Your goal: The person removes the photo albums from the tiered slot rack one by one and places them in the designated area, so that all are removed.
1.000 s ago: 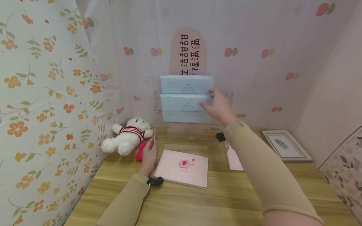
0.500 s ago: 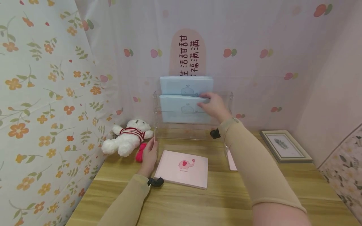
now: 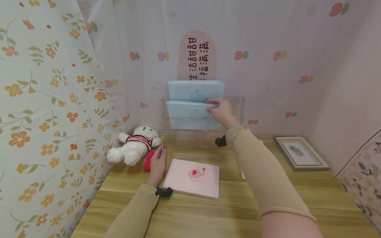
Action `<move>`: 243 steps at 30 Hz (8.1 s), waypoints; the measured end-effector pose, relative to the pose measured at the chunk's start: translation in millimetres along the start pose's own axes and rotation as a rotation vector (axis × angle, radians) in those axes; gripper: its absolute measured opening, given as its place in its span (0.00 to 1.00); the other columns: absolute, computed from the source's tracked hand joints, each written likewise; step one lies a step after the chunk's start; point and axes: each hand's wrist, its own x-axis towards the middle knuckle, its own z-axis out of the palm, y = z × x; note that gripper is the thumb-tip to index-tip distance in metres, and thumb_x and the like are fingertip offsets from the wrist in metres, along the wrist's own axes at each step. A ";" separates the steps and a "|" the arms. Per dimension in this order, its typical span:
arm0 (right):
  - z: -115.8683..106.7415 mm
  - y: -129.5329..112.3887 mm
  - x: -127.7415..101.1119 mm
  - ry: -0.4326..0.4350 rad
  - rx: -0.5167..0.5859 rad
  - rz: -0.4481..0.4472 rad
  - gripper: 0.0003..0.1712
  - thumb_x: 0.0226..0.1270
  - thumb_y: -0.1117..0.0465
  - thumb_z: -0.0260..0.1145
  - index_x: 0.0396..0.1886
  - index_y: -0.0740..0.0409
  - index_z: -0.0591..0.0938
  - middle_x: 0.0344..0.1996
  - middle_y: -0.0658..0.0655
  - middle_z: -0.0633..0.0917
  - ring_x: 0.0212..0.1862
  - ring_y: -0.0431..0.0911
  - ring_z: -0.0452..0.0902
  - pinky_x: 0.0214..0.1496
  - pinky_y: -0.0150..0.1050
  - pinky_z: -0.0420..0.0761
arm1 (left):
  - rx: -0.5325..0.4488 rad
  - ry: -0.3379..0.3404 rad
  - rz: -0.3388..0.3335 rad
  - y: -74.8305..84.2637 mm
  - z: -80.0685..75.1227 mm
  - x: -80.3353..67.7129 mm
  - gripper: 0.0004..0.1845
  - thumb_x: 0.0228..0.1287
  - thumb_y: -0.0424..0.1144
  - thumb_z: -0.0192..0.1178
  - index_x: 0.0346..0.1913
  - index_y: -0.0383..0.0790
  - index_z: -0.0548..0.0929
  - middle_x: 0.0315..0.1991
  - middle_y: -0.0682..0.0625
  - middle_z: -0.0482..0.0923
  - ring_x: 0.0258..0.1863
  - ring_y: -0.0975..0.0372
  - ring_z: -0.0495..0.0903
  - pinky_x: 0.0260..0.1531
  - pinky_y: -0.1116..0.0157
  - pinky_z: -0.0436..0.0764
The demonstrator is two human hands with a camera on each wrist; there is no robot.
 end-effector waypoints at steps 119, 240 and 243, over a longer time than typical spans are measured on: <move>39.3 125.0 -190.6 -0.661 -0.287 -0.169 0.16 0.65 0.61 0.83 0.48 0.46 0.87 0.40 0.46 0.84 0.43 0.45 0.78 0.49 0.35 0.83 | 0.012 -0.006 -0.003 8.0 1.1 -7.1 0.25 0.86 0.41 0.58 0.79 0.39 0.77 0.77 0.37 0.78 0.80 0.42 0.74 0.82 0.43 0.73; -24.0 -59.9 25.3 0.147 -0.170 -0.022 0.24 0.86 0.67 0.55 0.76 0.53 0.78 0.74 0.60 0.80 0.69 0.55 0.74 0.70 0.51 0.82 | -0.003 0.012 0.033 -2.1 4.5 0.2 0.24 0.84 0.40 0.61 0.76 0.38 0.80 0.74 0.37 0.81 0.77 0.42 0.77 0.80 0.43 0.74; -22.6 -60.7 22.9 0.219 -0.118 -0.038 0.24 0.85 0.67 0.53 0.74 0.54 0.78 0.74 0.61 0.79 0.70 0.55 0.73 0.71 0.50 0.82 | -0.001 0.009 0.037 -2.6 5.7 0.6 0.23 0.84 0.41 0.61 0.76 0.39 0.81 0.74 0.38 0.82 0.76 0.43 0.78 0.80 0.43 0.75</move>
